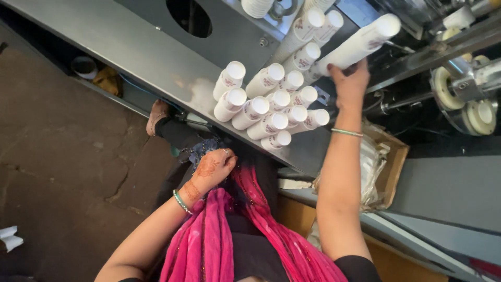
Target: Arranging paper cups on a surface and packaging them into plastic bags.
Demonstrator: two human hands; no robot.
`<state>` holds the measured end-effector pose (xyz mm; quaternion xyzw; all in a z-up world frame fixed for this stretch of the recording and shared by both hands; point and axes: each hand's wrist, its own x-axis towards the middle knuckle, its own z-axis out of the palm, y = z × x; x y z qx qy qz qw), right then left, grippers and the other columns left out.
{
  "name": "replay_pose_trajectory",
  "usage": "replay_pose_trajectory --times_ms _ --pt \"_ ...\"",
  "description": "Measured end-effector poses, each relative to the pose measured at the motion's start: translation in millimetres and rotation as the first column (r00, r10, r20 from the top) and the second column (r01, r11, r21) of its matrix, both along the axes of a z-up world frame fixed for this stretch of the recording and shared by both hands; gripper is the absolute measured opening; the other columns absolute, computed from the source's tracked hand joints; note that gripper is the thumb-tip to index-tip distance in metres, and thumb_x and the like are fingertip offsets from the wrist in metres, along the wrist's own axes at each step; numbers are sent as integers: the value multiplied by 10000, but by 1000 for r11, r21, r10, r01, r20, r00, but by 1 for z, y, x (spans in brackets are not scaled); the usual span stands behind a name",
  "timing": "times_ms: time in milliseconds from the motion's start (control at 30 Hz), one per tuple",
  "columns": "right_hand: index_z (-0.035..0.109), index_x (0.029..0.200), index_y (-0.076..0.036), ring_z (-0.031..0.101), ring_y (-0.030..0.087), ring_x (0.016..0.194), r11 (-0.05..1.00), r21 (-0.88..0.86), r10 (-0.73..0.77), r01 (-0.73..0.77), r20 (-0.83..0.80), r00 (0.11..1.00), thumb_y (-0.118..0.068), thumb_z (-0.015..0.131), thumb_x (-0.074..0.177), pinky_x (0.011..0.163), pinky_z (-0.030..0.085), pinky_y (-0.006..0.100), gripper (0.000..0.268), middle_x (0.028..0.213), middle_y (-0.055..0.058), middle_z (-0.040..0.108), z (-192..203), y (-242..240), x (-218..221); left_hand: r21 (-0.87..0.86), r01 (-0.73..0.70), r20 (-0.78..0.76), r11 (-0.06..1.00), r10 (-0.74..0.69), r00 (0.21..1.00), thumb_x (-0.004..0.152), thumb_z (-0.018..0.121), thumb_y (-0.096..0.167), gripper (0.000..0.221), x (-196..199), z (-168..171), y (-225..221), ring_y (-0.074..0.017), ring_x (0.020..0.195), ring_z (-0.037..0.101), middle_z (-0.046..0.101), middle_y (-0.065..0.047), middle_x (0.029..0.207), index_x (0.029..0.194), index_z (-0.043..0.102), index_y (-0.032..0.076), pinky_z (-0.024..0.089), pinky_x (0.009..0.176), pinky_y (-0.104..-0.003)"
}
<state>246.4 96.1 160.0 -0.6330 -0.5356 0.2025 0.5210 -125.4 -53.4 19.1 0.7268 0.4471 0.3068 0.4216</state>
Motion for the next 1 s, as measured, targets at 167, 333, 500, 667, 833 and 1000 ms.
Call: replay_pose_trajectory --times_ms 167,333,500,667,833,1000 --pt "487 1455 42 653 249 1273 971 229 97 -75 -84 992 104 849 881 1137 537 375 682 1405 161 627 58 -77 -3 -162 113 92 980 -99 991 920 563 193 238 14 48 2 -312 800 751 733 -151 840 1016 726 48 581 759 -394" --pt "455 1472 11 659 270 1266 997 55 -69 62 135 988 -23 849 832 990 628 347 752 1377 160 630 71 -198 -61 206 159 260 966 -210 942 951 634 179 219 39 85 -10 -335 894 731 739 -171 960 1068 724 17 573 805 -401" --pt "516 1384 1 737 225 1032 973 -217 -34 76 193 981 -169 844 803 799 631 332 688 1219 141 698 17 -274 -117 134 175 379 975 -214 900 925 722 339 434 72 101 -34 -301 989 747 723 -186 1139 1197 681 2 586 858 -371" --pt "659 1146 -8 741 215 843 870 -492 141 36 318 937 -266 905 734 736 594 379 544 990 148 744 -46 -327 -139 -162 438 235 884 -397 887 794 833 476 652 64 76 -63 -279 1005 747 746 -200 1061 1203 642 5 561 861 -371" --pt "696 1140 16 670 248 833 778 -575 419 -252 178 890 -269 886 738 717 564 382 528 981 132 673 -65 -336 -93 -404 613 374 679 -489 788 816 780 471 662 24 32 -106 -219 1046 725 749 -146 1122 1271 630 14 557 895 -344" --pt "639 1239 -11 652 213 1106 856 -204 298 -475 -556 776 -305 778 889 906 583 366 478 1258 60 648 -51 -307 -98 -456 604 387 653 -466 796 831 763 498 661 19 26 -116 -239 1073 720 743 -156 1132 1241 633 -4 548 929 -344"
